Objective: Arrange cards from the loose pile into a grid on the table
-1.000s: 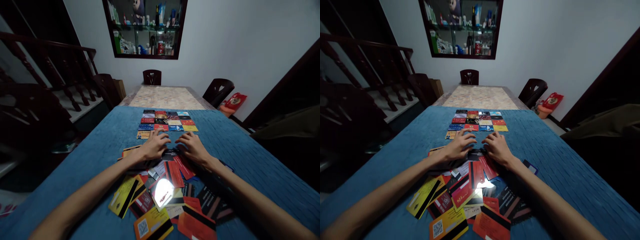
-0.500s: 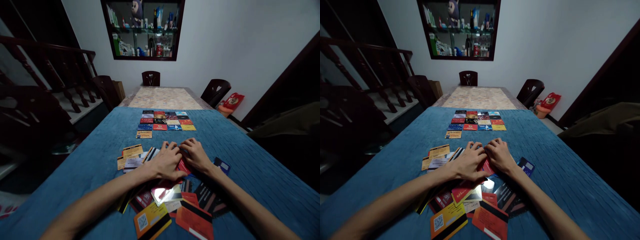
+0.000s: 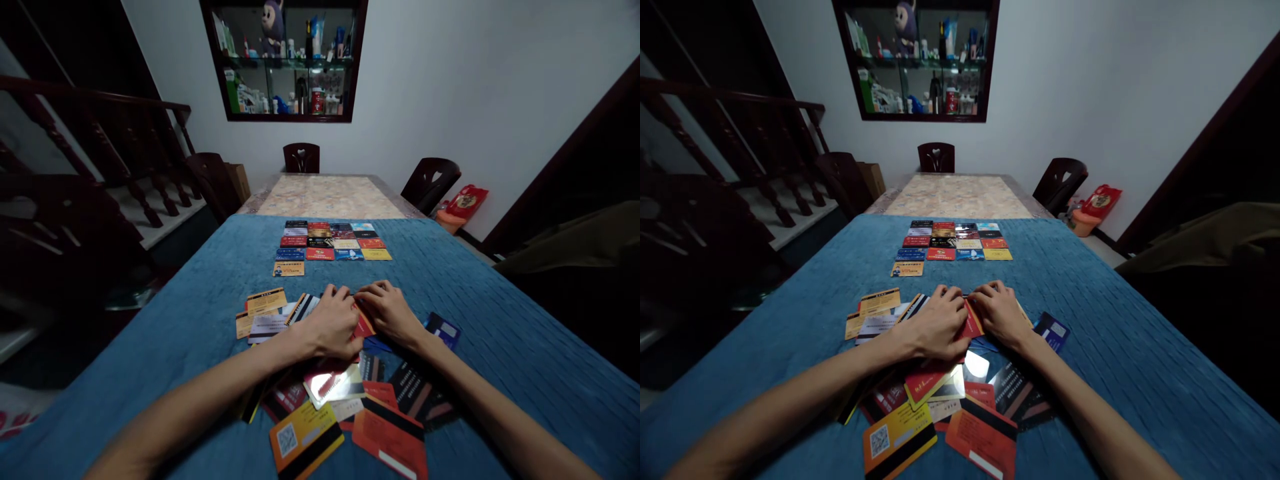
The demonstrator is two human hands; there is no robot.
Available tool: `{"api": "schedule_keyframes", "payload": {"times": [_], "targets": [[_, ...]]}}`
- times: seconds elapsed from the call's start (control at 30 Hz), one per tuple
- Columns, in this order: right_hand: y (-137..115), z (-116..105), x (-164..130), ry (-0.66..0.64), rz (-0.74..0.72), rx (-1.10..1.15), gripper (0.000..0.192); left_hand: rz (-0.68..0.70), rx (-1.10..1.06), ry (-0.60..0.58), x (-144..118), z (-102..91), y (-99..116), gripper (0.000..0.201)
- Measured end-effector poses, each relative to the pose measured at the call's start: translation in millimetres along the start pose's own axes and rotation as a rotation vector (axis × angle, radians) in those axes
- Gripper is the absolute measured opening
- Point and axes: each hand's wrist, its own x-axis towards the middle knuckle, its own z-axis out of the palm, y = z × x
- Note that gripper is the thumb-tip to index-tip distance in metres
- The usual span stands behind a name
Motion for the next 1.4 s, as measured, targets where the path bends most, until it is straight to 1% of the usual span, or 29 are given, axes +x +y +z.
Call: {"api": "schedule_keyframes", "payload": {"times": [0.07,0.27,0.33,0.4,0.5,0.57,0.67,0.77,0.9,1.03,1.13,1.23,1.4], "targets": [[2,1,-1,0.006,-0.009,-0.005,0.036,0.043,0.030,-0.003,0,-3.1,-3,0.030],[5,2,-2,0.066,-0.059,0.037,0.038,0.177,0.162,0.056,-7,-6.3,-8,0.013],[4,2,-2,0.089,-0.065,0.038,0.037,0.204,0.223,0.116,-12,-3.5,-9,0.011],[2,2,-1,0.100,-0.068,0.038,0.037,0.217,0.272,0.200,-19,1.7,-10,0.015],[-2,1,0,0.103,-0.068,0.046,0.035,0.196,0.288,0.323,-28,11.5,-16,0.020],[-4,0,1,0.107,-0.072,0.067,0.033,0.164,0.247,0.412,-33,17.3,-20,0.022],[-7,-1,3,0.120,-0.084,0.103,0.032,0.120,0.090,0.557,-37,22.6,-25,0.021],[-9,-2,4,0.137,-0.097,0.147,0.028,0.066,-0.128,0.632,-39,24.4,-27,0.016],[-9,-4,5,0.190,-0.074,0.223,0.018,-0.068,-0.367,0.662,-40,26.9,-29,0.013],[-8,-4,4,0.250,-0.042,0.280,0.016,-0.173,-0.502,0.673,-38,32.5,-35,0.013],[-6,-2,3,0.288,-0.037,0.282,0.016,-0.227,-0.540,0.659,-37,36.7,-39,0.013],[-4,0,3,0.328,-0.042,0.267,0.018,-0.251,-0.539,0.639,-37,39.4,-42,0.015],[-3,1,2,0.336,-0.058,0.200,0.019,-0.268,-0.518,0.600,-38,39.1,-45,0.023]]}}
